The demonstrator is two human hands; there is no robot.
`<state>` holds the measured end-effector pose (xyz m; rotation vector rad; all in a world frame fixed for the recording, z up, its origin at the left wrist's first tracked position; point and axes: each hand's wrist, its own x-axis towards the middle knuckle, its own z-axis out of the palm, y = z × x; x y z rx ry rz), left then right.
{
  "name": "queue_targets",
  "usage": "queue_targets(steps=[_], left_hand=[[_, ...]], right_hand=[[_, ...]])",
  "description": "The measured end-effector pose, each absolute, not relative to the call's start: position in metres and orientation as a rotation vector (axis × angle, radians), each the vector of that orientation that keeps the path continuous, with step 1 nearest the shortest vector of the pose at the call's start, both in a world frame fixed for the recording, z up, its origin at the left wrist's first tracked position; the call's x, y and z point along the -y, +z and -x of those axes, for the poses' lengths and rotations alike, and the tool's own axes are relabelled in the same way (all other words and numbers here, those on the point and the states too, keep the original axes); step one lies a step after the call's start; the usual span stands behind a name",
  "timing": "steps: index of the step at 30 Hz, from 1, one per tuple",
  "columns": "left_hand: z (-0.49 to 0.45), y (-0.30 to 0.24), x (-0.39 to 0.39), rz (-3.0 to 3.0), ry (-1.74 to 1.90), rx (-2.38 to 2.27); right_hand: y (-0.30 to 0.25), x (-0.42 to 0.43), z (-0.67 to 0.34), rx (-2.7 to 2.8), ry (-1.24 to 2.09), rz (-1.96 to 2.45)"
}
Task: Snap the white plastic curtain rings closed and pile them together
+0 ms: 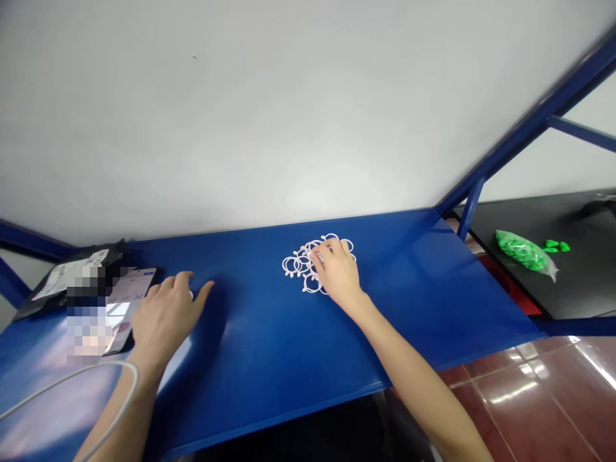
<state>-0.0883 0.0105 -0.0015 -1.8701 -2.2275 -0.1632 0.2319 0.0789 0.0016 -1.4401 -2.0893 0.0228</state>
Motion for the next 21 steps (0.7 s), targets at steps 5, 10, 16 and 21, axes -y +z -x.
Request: queue_targets(steps=[5,10,16,21], left_hand=[[0.094,-0.007,-0.011,1.939,-0.016,2.265],[0.082,-0.019,-0.01,2.191,-0.147,2.102],[0.056,-0.013,-0.007,2.657,-0.842,2.174],[0.031,0.0,0.006,3.051,-1.892,2.327]], right_hand=[[-0.015,-0.107,-0.248,2.121,-0.061,1.498],[-0.018,-0.097,-0.245,2.067,-0.038,1.5],[-0.006,-0.061,-0.211,2.098,0.158,1.242],[-0.011,-0.018,-0.181,2.125,0.762,0.922]])
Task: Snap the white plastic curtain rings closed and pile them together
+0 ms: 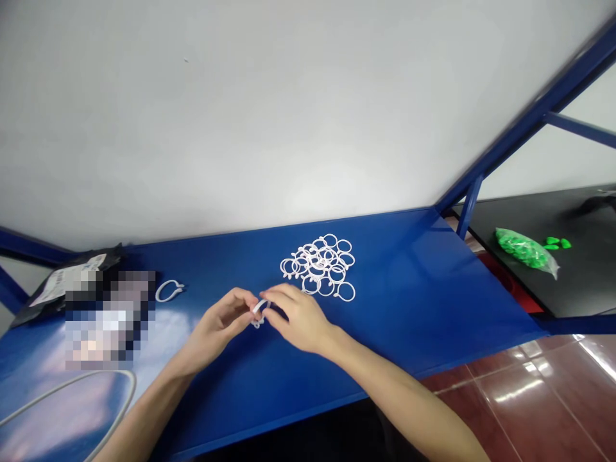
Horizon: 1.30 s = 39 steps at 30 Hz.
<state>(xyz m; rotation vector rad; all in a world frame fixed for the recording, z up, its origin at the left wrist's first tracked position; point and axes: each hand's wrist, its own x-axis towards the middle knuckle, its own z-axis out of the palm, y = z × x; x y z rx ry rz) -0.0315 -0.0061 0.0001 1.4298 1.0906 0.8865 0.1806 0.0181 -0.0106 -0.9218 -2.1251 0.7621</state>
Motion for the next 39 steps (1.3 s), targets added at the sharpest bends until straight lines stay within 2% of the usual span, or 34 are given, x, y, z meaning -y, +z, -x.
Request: queue_targets(steps=[3,5,10,18,25,31,35,39], left_hand=[[0.024,-0.002,0.009,-1.255,0.878,-0.989],[0.023,-0.006,0.008,-1.243,0.891,-1.027],[0.025,-0.012,0.001,-1.159,1.016,-1.335],[0.022,-0.013,0.006,-1.111,0.874,-1.259],[0.023,-0.013,0.004,-1.105,0.906,-1.241],[0.021,-0.019,0.009,-1.195,0.855,-1.173],[0.019,-0.02,0.01,-1.348,0.878,-1.199],[0.019,-0.018,0.011,-1.459,0.919,-1.254]], right_hand=[[-0.015,-0.009,-0.178,1.965,1.051,0.965],[-0.016,-0.012,-0.182,1.876,1.068,0.965],[-0.021,-0.02,-0.192,1.851,0.792,0.831],[-0.034,-0.015,-0.192,2.138,0.577,0.801],[-0.017,-0.011,-0.188,2.046,0.726,0.7],[-0.022,-0.009,-0.182,1.815,0.817,0.88],[-0.02,-0.011,-0.182,1.779,1.004,0.957],[-0.016,-0.011,-0.183,1.791,1.056,0.996]])
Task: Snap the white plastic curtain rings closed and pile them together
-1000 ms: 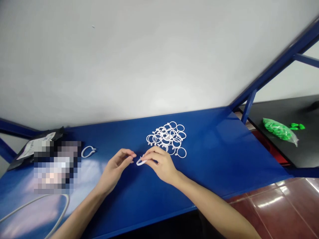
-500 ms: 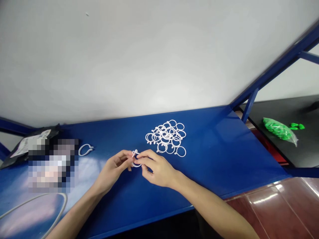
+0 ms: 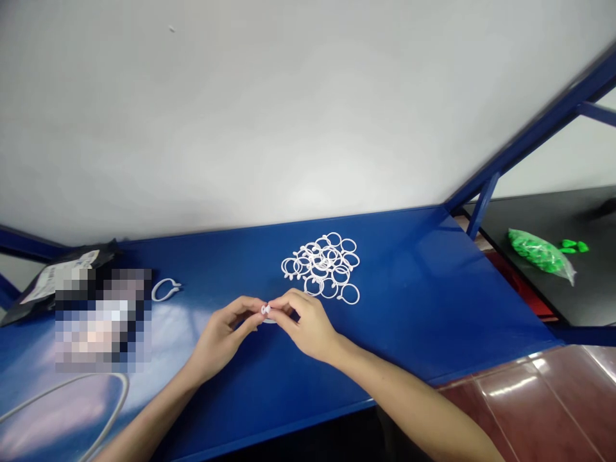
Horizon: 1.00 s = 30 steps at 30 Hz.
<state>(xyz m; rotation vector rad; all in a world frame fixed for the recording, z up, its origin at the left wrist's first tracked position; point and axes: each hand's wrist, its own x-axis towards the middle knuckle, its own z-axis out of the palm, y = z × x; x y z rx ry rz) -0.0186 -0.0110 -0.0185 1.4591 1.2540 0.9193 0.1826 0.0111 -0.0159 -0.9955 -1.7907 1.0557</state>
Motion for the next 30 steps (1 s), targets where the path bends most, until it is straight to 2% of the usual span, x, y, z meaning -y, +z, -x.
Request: queue_targets(steps=[5,12,23,27,30], left_hand=[[0.02,-0.019,0.013,-1.688,0.981,-1.318],[0.019,-0.027,0.013,-2.083,1.17,-1.197],[0.023,-0.022,0.019,-2.564,1.032,-1.166],[0.028,-0.017,0.015,-2.537,0.952,-1.166],[0.04,-0.011,0.006,-2.467,0.921,-1.383]], right_hand=[[-0.017,-0.009,-0.183,1.916,0.996,0.974],[-0.022,-0.009,-0.185,2.217,0.698,0.894],[-0.021,-0.004,-0.187,2.446,0.458,0.854],[-0.02,-0.006,-0.185,2.387,0.464,0.867],[-0.016,-0.011,-0.187,2.312,0.428,0.898]])
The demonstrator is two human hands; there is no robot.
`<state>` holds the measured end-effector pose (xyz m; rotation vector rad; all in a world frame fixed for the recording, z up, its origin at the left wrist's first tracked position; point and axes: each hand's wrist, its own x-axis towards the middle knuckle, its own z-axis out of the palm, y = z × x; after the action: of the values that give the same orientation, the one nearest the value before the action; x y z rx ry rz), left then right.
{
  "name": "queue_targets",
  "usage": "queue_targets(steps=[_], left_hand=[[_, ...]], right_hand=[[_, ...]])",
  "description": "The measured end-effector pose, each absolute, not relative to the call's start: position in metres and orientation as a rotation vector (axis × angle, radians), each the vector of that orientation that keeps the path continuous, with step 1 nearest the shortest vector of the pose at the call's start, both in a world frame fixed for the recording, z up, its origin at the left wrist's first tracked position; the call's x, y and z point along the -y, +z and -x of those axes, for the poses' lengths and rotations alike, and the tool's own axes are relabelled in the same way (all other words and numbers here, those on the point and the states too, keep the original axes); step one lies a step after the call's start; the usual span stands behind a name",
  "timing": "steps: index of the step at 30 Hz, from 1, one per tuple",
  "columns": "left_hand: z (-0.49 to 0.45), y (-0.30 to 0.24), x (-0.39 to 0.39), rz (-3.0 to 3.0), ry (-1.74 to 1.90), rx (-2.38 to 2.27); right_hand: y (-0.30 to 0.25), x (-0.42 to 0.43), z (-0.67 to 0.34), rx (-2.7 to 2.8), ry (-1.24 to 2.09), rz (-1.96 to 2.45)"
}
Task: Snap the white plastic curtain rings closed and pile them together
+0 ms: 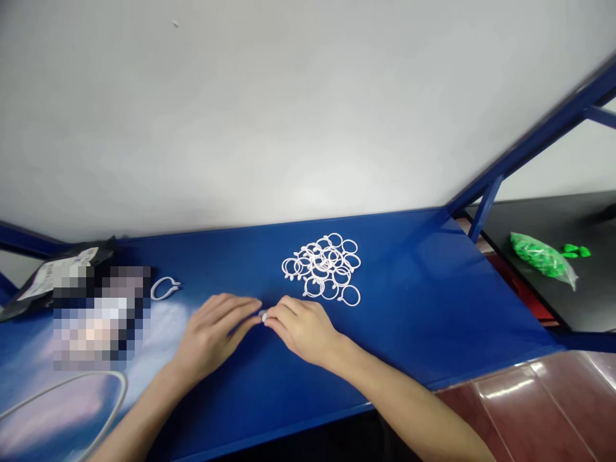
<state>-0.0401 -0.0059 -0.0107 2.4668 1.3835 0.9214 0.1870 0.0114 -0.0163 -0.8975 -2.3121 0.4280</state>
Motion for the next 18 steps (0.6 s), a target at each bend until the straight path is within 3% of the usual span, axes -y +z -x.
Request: queue_targets(steps=[4,7,12,15,18], left_hand=[[0.074,-0.003,-0.01,-2.283,0.835,-2.189],[0.102,-0.001,-0.017,-2.113,0.496,-2.584],[0.122,-0.009,-0.016,-2.07,0.042,-2.588],[0.119,-0.015,-0.017,-2.167,0.064,-2.5],[0.11,-0.019,-0.021,-2.232,0.311,-2.303]], right_hand=[[-0.013,-0.023,-0.198,2.199,0.261,1.015],[-0.013,-0.033,-0.209,2.17,0.126,1.169],[-0.016,-0.041,-0.216,2.208,0.054,1.308],[-0.015,-0.039,-0.214,2.199,0.071,1.301],[-0.013,-0.035,-0.21,2.178,0.099,1.26]])
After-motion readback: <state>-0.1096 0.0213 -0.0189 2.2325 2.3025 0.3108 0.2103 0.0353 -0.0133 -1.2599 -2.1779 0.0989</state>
